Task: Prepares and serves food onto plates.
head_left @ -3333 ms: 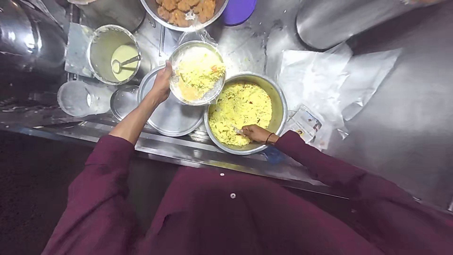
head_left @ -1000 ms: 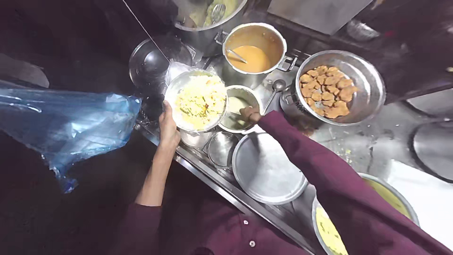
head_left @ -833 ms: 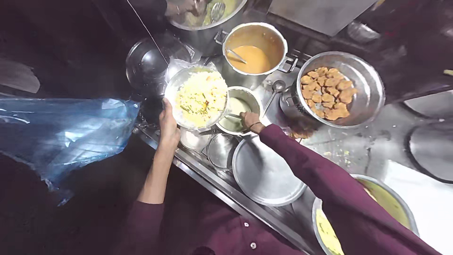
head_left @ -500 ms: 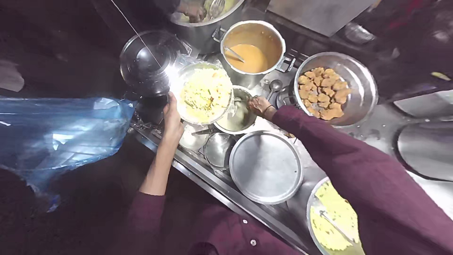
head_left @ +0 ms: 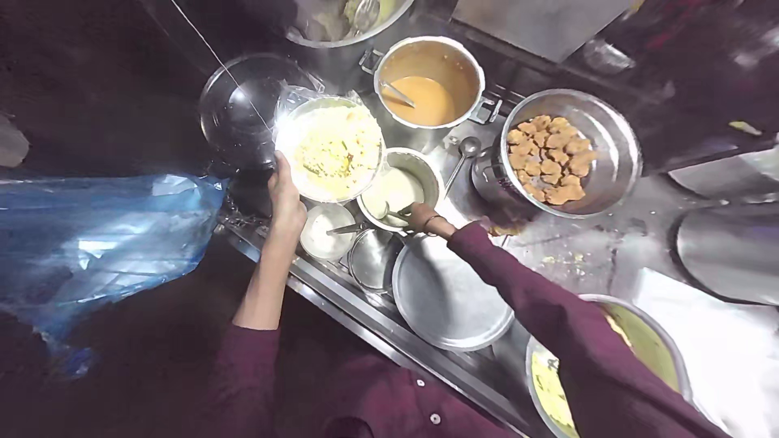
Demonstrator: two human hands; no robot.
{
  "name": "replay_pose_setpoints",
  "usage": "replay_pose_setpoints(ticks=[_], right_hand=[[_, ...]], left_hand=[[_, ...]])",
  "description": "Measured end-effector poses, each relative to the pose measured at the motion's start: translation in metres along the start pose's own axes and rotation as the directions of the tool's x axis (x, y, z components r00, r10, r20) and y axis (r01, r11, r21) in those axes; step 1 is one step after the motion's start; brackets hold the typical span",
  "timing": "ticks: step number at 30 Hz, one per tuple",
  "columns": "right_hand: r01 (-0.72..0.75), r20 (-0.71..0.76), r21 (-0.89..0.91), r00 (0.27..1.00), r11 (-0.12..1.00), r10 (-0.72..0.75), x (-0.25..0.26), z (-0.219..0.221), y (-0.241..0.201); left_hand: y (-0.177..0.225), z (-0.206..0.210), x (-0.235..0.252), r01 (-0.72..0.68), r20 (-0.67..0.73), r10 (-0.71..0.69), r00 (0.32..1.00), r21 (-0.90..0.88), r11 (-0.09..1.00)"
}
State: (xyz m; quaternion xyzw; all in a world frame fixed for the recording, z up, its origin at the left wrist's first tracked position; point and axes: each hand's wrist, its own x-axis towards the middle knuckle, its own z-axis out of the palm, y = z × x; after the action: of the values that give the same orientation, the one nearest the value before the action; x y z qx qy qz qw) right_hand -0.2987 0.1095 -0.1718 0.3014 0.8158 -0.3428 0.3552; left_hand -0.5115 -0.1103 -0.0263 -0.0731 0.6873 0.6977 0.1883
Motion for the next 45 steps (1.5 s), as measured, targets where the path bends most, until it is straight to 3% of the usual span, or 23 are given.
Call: replay_pose_setpoints(ticks=[5,11,14,18,28,32,36,41,43,45], right_hand=[[-0.058,-0.176,0.146,0.981,0.988,0.084,0.027,0.023,-0.034],[0.063,-0.348,0.410,0.933,0.910,0.092,0.042,0.016,0.011],[0.172,-0.371,0.527,0.928,0.832,0.043,0.017,0.007,0.027],[0.295,-0.442,0.536,0.897,0.791,-0.034,-0.018,-0.005,0.044],[0.352,-0.435,0.484,0.891,0.801,-0.128,-0.173,-0.083,0.066],[0.388,-0.407,0.505,0.895,0.771,-0.183,-0.222,-0.116,0.052],[0.389,-0.364,0.522,0.906,0.759,-0.215,-0.237,-0.137,0.023],[0.446,-0.423,0.354,0.860,0.822,-0.285,-0.205,-0.137,0.001],[0.463,-0.507,0.106,0.786,0.880,-0.352,-0.191,-0.130,-0.004],[0.412,-0.605,-0.219,0.654,0.885,-0.454,-0.184,-0.121,-0.009]], left_hand=[[0.002,0.001,0.007,0.024,-0.012,-0.024,1.000,0.005,1.000],[-0.008,0.007,0.035,0.061,0.052,-0.063,0.997,0.036,0.997],[-0.010,0.014,0.047,0.057,0.065,-0.061,0.996,0.058,0.997],[-0.012,0.020,0.064,0.092,0.072,-0.097,0.993,0.070,0.993],[-0.025,0.024,0.082,0.127,0.128,-0.148,0.981,0.159,0.979],[-0.026,0.033,0.067,0.148,0.179,-0.188,0.966,0.216,0.965],[-0.035,0.039,0.047,0.135,0.305,-0.216,0.927,0.266,0.955],[-0.028,0.048,0.014,0.192,0.410,-0.305,0.860,0.293,0.937],[-0.026,0.049,0.003,0.193,0.437,-0.314,0.843,0.300,0.934],[-0.022,0.048,-0.003,0.169,0.482,-0.304,0.822,0.305,0.937]])
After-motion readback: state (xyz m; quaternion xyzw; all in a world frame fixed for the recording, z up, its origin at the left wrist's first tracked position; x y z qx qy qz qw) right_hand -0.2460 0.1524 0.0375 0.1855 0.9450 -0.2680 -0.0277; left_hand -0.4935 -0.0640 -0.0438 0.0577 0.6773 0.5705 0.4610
